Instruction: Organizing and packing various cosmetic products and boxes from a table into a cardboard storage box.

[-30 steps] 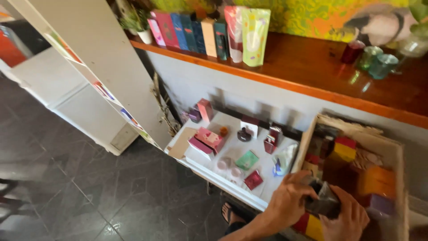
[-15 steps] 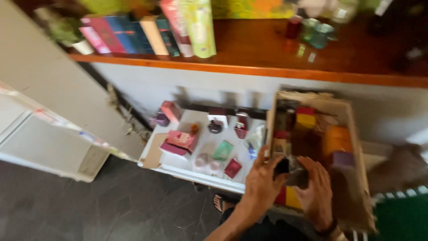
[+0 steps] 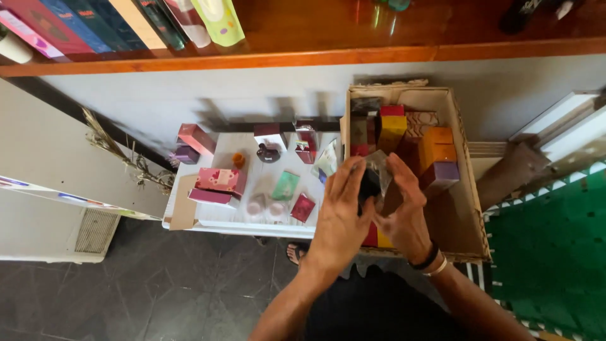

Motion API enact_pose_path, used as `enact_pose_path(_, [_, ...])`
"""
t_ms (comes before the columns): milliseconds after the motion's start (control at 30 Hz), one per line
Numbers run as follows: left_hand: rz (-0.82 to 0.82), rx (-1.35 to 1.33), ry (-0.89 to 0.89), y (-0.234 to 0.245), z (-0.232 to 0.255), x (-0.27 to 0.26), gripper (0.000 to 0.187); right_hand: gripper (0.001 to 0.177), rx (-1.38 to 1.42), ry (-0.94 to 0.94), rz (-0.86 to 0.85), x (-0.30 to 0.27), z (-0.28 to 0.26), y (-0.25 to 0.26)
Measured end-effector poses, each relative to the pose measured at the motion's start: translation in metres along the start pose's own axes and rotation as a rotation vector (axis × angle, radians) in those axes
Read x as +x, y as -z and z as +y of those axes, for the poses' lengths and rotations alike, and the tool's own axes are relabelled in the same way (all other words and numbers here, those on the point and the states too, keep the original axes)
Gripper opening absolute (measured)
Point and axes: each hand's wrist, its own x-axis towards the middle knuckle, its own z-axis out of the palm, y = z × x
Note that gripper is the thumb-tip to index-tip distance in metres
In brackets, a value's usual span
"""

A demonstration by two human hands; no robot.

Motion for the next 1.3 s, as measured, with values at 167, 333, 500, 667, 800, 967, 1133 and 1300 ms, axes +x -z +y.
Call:
enact_pose_path(167, [-0.007, 0.141, -0.016, 0.001, 0.01, -0.004, 0.055, 0.063, -0.292, 0.132, -0.101, 0.004, -0.02, 0.012])
enact_pose_path(333, [-0.017, 0.169, 0.031, -0.001, -0.001, -0.005, 0.044, 0.072, -0.555, 0.141, -0.204, -0.025, 0.043, 0.017])
enact_pose_path(500, [-0.086, 0.116, 0.081, 0.002, -0.014, -0.009, 0.043, 0.054, -0.576, 0.117, -0.215, -0.027, 0.038, 0.017])
enact_pose_path(667, [-0.142, 0.022, 0.163, 0.004, -0.02, -0.012, 0.049, 0.057, -0.748, 0.175, -0.253, -0.029, 0.038, 0.012])
enact_pose_path(800, [-0.158, 0.0, 0.203, -0.005, -0.032, -0.014, 0.042, 0.051, -0.723, 0.235, -0.206, -0.032, 0.041, 0.011])
enact_pose_path(967, [-0.183, 0.07, 0.185, 0.004, -0.028, -0.006, 0.044, 0.048, -0.65, 0.258, -0.175, -0.033, 0.042, 0.01])
enact_pose_path(1133, [-0.196, 0.017, -0.025, 0.015, -0.027, 0.001, 0.034, 0.059, -0.555, 0.165, -0.209, -0.017, 0.028, 0.016])
enact_pose_path(1300, [-0.263, 0.061, -0.136, 0.038, -0.013, 0.013, 0.03, 0.059, -0.443, 0.181, -0.299, -0.02, 0.038, 0.031])
